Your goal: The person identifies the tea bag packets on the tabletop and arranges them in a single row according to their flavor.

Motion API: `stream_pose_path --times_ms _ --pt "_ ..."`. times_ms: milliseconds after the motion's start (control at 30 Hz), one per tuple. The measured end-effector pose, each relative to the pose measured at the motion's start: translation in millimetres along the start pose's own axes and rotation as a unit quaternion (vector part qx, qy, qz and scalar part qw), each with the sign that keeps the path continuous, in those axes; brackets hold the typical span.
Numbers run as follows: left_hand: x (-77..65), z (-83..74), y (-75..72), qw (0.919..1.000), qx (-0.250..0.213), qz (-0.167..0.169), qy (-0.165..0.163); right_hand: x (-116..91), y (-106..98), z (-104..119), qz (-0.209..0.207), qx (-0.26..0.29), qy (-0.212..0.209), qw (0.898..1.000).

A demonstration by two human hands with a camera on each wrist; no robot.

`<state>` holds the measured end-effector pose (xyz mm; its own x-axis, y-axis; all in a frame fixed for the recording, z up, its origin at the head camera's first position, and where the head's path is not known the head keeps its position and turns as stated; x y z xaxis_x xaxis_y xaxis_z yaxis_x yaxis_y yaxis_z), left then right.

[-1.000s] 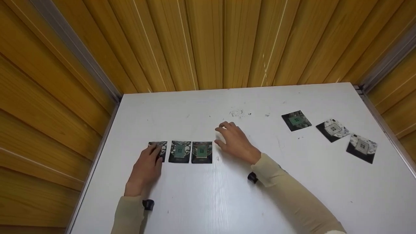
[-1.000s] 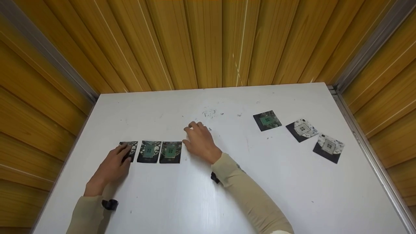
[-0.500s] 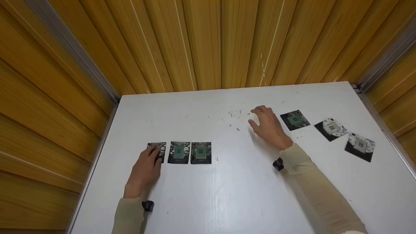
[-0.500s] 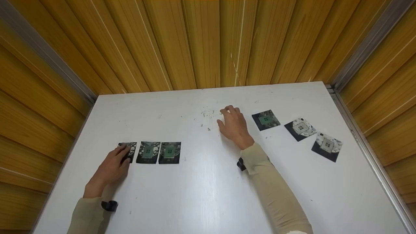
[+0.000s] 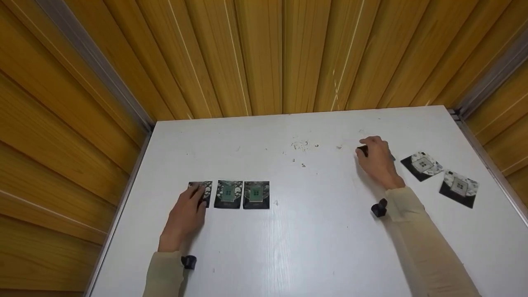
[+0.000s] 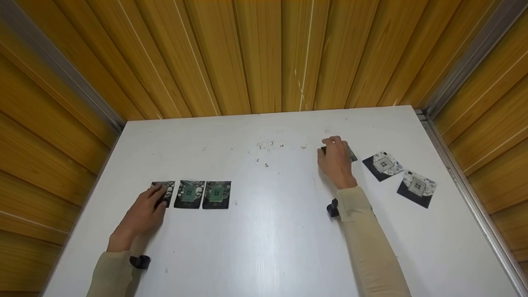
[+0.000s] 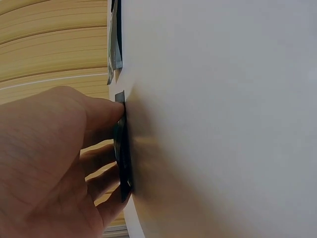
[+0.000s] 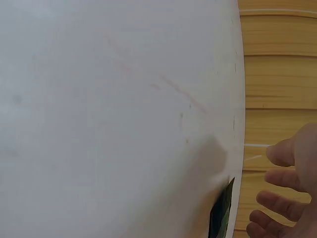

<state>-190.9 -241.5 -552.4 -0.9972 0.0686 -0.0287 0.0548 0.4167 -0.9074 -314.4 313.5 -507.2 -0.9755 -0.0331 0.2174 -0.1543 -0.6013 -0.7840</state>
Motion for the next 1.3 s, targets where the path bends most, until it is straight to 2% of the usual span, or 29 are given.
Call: stream_pose_path --times_ms 300,533,1100,1300 --pt "0.1 0.9 0.8 1.0000 0.002 -0.005 0.000 -5.0 -11.5 -26.3 0.017 -0.018 0.013 1.000" --pt "-1.1 -0.3 1.3 1.0000 0.000 -0.001 0.004 -6.8 -7.5 -33.9 0.037 -0.018 0.007 0.999" --pt "-0.8 2.8 1.5 0.9999 -0.011 0.004 0.001 -5.3 -0.9 -32.5 0.068 -0.059 0.013 0.996" --pt "-0.1 1.2 1.6 1.0000 -0.008 0.003 0.003 -6.4 0.5 -28.0 0.081 -0.057 0.005 0.995"
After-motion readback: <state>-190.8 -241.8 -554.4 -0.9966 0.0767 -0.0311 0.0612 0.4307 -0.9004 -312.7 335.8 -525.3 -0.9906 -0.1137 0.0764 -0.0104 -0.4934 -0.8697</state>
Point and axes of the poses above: each hand's wrist, its own x-axis towards the middle knuckle, its own y-axis out of the palm, z = x × y, the point moved 7 cm from there along x, towards the middle knuckle, and after that the axes turned 1 degree about y, right-handed, at the moved point
